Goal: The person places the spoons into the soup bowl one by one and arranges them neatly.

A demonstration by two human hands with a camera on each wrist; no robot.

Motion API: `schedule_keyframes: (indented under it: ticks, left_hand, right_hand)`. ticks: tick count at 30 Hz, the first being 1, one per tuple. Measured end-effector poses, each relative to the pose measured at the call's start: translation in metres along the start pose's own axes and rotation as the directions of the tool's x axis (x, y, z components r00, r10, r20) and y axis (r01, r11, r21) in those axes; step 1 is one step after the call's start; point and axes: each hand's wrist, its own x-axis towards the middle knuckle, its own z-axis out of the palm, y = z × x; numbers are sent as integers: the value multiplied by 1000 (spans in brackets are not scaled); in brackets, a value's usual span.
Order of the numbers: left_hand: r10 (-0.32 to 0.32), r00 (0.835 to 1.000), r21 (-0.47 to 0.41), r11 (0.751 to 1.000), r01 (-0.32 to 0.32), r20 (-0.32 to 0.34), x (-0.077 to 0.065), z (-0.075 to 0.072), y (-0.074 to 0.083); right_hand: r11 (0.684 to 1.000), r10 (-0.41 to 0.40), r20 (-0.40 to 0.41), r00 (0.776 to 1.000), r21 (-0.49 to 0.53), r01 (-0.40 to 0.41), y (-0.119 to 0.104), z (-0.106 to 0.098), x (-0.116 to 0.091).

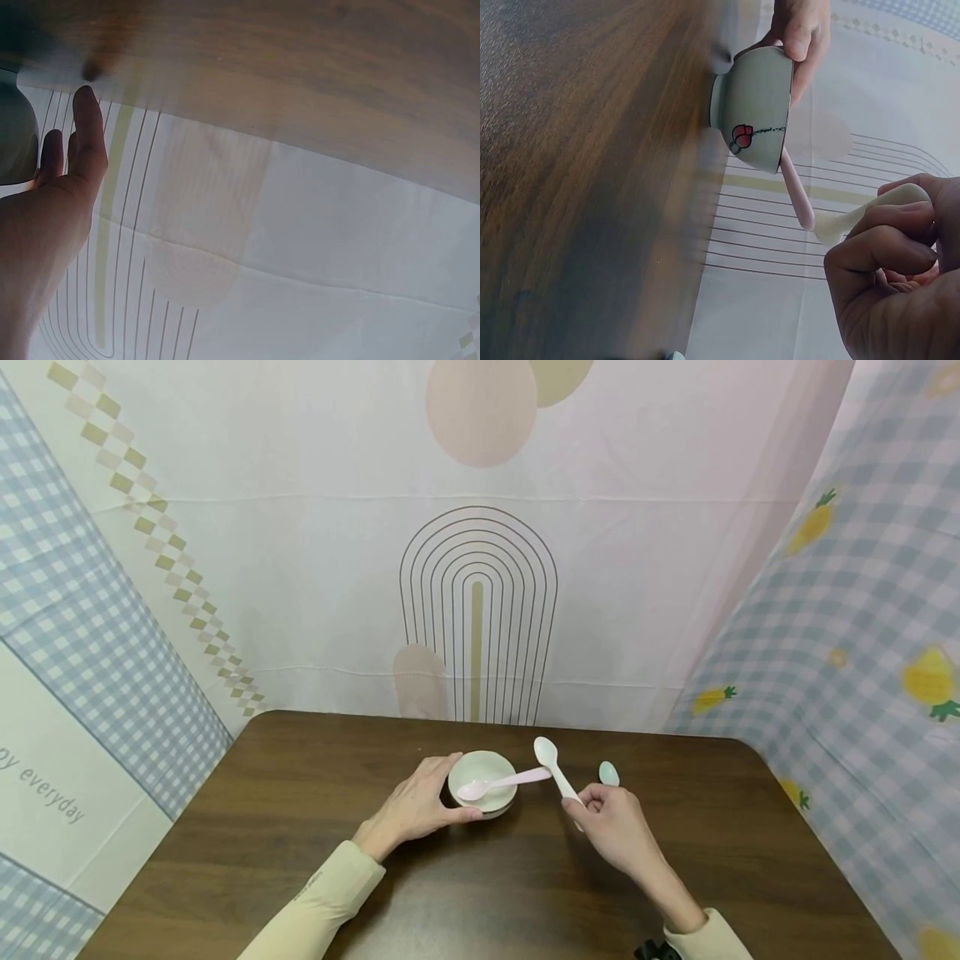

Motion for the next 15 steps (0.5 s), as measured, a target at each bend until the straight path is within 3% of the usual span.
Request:
schedule_keyframes:
  ticks: [15]
  left_hand:
    - [-4, 1000, -4, 1000, 4, 6, 0, -1, 1]
  right_hand:
    - [995, 27, 54, 998, 96, -32, -2, 1, -2]
